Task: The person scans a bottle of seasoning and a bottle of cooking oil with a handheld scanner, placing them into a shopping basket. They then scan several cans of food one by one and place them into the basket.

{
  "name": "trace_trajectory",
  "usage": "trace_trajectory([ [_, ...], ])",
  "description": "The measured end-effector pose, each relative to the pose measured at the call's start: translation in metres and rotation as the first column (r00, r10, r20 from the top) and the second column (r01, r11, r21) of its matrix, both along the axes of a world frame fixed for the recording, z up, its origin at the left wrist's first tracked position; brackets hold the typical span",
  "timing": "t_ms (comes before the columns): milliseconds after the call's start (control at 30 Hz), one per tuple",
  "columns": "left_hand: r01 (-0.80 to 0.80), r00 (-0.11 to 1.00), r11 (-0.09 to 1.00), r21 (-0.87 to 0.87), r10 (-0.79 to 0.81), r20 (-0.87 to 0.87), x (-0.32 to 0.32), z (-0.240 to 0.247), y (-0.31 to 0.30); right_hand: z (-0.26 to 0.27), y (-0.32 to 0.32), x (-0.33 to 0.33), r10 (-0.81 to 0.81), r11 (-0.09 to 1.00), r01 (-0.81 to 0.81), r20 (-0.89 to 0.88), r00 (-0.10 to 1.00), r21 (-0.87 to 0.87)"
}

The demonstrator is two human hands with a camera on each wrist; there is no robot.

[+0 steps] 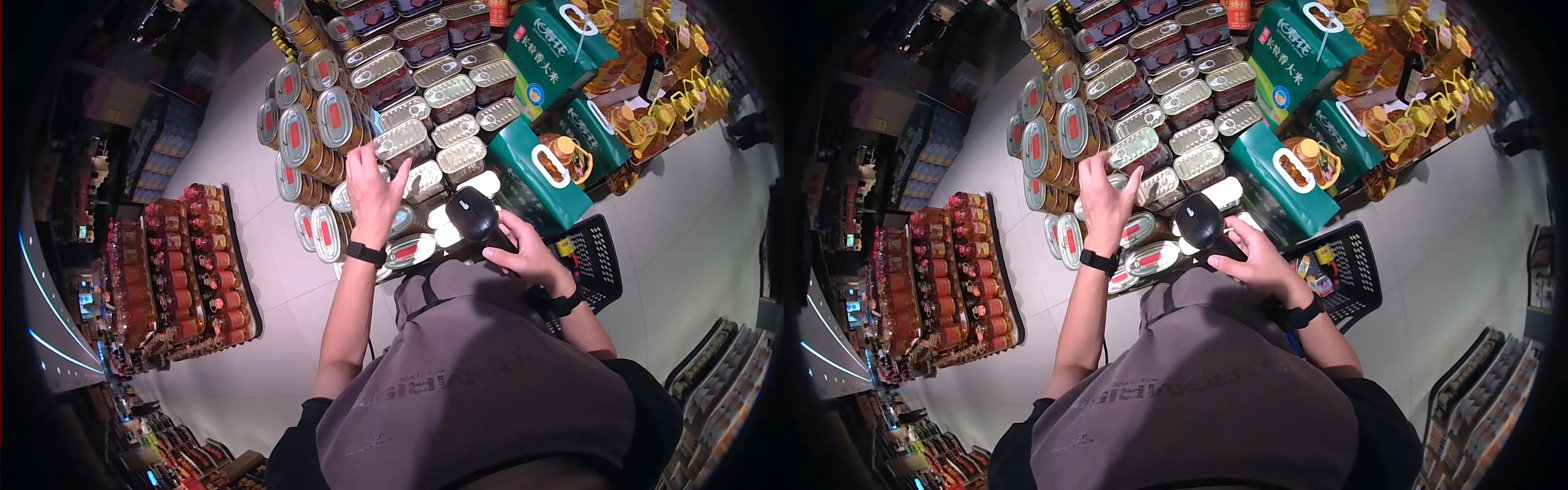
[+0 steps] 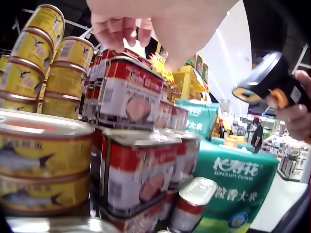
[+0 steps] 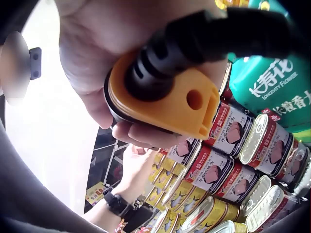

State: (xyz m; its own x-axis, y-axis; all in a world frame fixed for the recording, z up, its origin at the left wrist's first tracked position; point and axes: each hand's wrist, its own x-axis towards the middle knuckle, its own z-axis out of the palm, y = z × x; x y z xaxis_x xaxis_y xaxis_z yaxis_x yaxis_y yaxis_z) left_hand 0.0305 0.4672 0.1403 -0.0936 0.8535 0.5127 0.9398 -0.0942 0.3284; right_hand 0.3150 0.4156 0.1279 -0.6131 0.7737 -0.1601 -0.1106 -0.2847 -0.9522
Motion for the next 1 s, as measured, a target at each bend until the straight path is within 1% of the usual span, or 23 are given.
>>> trace_trajectory([
  [33, 0.008, 1.0, 1.0, 0.022, -0.007, -0.027, 0.002, -0.013, -0.009, -0.003, 0.001, 0.0, -0.012, 1.0, 0.012, 0.005, 1.0, 0.02],
  [100, 0.075, 0.994, 0.995, -0.061, -0.08, -0.07, 0.008, -0.032, -0.024, -0.009, 0.004, 0.001, -0.01, 1.0, 0.011, 0.013, 1.0, -0.021],
  [133, 0.04, 0.998, 0.995, -0.092, -0.045, -0.053, 0.014, -0.04, -0.028, -0.013, 0.004, 0.001, 0.0, 0.998, 0.001, 0.024, 1.0, -0.061],
  [167, 0.004, 1.0, 0.991, -0.134, -0.007, -0.022, 0.017, -0.046, -0.031, -0.017, 0.003, 0.0, 0.013, 0.998, -0.011, 0.027, 1.0, -0.065],
  [233, -0.032, 0.999, 0.987, -0.156, 0.033, 0.007, 0.016, -0.058, -0.031, -0.022, 0.005, -0.003, 0.008, 0.999, -0.006, 0.05, 0.999, -0.041],
  [367, 0.004, 1.0, 0.992, -0.129, -0.002, 0.019, 0.007, -0.064, -0.028, -0.024, 0.007, -0.007, 0.043, 0.999, -0.041, 0.074, 0.996, -0.031],
  [433, 0.036, 0.999, 0.983, -0.18, -0.033, 0.021, 0.005, -0.06, -0.026, -0.026, 0.007, -0.008, 0.045, 0.998, -0.049, 0.064, 0.997, 0.049],
  [467, 0.034, 0.999, 0.983, -0.179, -0.031, 0.022, 0.003, -0.062, -0.027, -0.025, 0.006, -0.008, 0.048, 0.997, -0.051, 0.065, 0.997, 0.05],
  [533, 0.081, 0.996, 0.994, -0.078, -0.077, 0.051, 0.0, -0.063, -0.027, -0.02, 0.005, -0.007, 0.043, 0.998, -0.046, 0.098, 0.994, 0.03],
  [567, 0.085, 0.995, 0.993, -0.081, -0.082, 0.051, 0.0, -0.063, -0.029, -0.018, 0.005, -0.005, 0.039, 0.999, -0.041, 0.098, 0.994, 0.028],
  [600, 0.047, 0.979, 0.996, -0.081, -0.029, 0.203, 0.004, -0.055, -0.033, -0.016, 0.004, -0.003, 0.045, 0.999, -0.044, 0.094, 0.995, -0.02],
  [633, 0.008, 0.936, 0.996, -0.094, 0.026, 0.35, 0.008, -0.046, -0.038, -0.015, 0.002, 0.001, 0.052, 0.996, -0.046, 0.089, 0.995, -0.072],
  [667, -0.048, 0.918, 0.993, -0.109, 0.086, 0.386, 0.008, -0.033, -0.044, -0.016, 0.0, 0.004, 0.041, 0.999, -0.039, 0.07, 0.997, -0.031],
  [700, -0.125, 0.914, 0.987, -0.102, 0.154, 0.375, 0.0, -0.032, -0.045, -0.017, -0.001, 0.005, 0.035, 0.999, -0.035, 0.047, 0.998, 0.007],
  [733, -0.095, 0.732, 0.975, -0.201, 0.205, 0.65, -0.009, -0.035, -0.05, -0.007, -0.002, 0.009, 0.066, 0.997, -0.065, 0.026, 0.997, -0.042],
  [767, -0.045, 0.469, 0.96, -0.276, 0.264, 0.843, -0.02, -0.037, -0.055, 0.007, -0.002, 0.012, 0.096, 0.989, -0.091, 0.039, 0.995, -0.12],
  [800, 0.071, 0.007, 0.958, -0.277, 0.277, 0.961, -0.032, -0.035, -0.068, 0.009, -0.003, 0.012, 0.195, 0.975, -0.188, 0.051, 0.979, -0.12],
  [833, 0.234, -0.07, 0.921, -0.31, 0.334, 0.94, -0.045, -0.028, -0.079, 0.009, -0.001, 0.014, 0.278, 0.957, -0.269, 0.075, 0.958, -0.107],
  [867, 0.201, -0.197, 0.939, -0.28, 0.319, 0.927, -0.041, -0.029, -0.085, 0.002, -0.003, 0.008, 0.227, 0.97, -0.228, 0.022, 0.974, 0.085],
  [900, 0.165, -0.324, 0.954, -0.251, 0.292, 0.9, -0.03, -0.019, -0.089, 0.003, -0.003, 0.005, 0.234, 0.969, -0.235, 0.019, 0.972, 0.081],
  [933, 0.176, -0.37, 0.961, -0.216, 0.268, 0.89, -0.028, -0.016, -0.093, 0.004, -0.003, 0.002, 0.268, 0.954, -0.268, 0.015, 0.963, 0.132],
  [967, 0.169, -0.373, 0.961, -0.218, 0.267, 0.889, -0.028, -0.018, -0.096, 0.006, -0.002, -0.002, 0.302, 0.936, -0.3, 0.012, 0.953, 0.183],
  [1000, 0.175, -0.468, 0.966, -0.193, 0.254, 0.847, -0.029, -0.021, -0.1, 0.009, -0.002, -0.006, 0.31, 0.935, -0.307, 0.012, 0.951, 0.18],
])
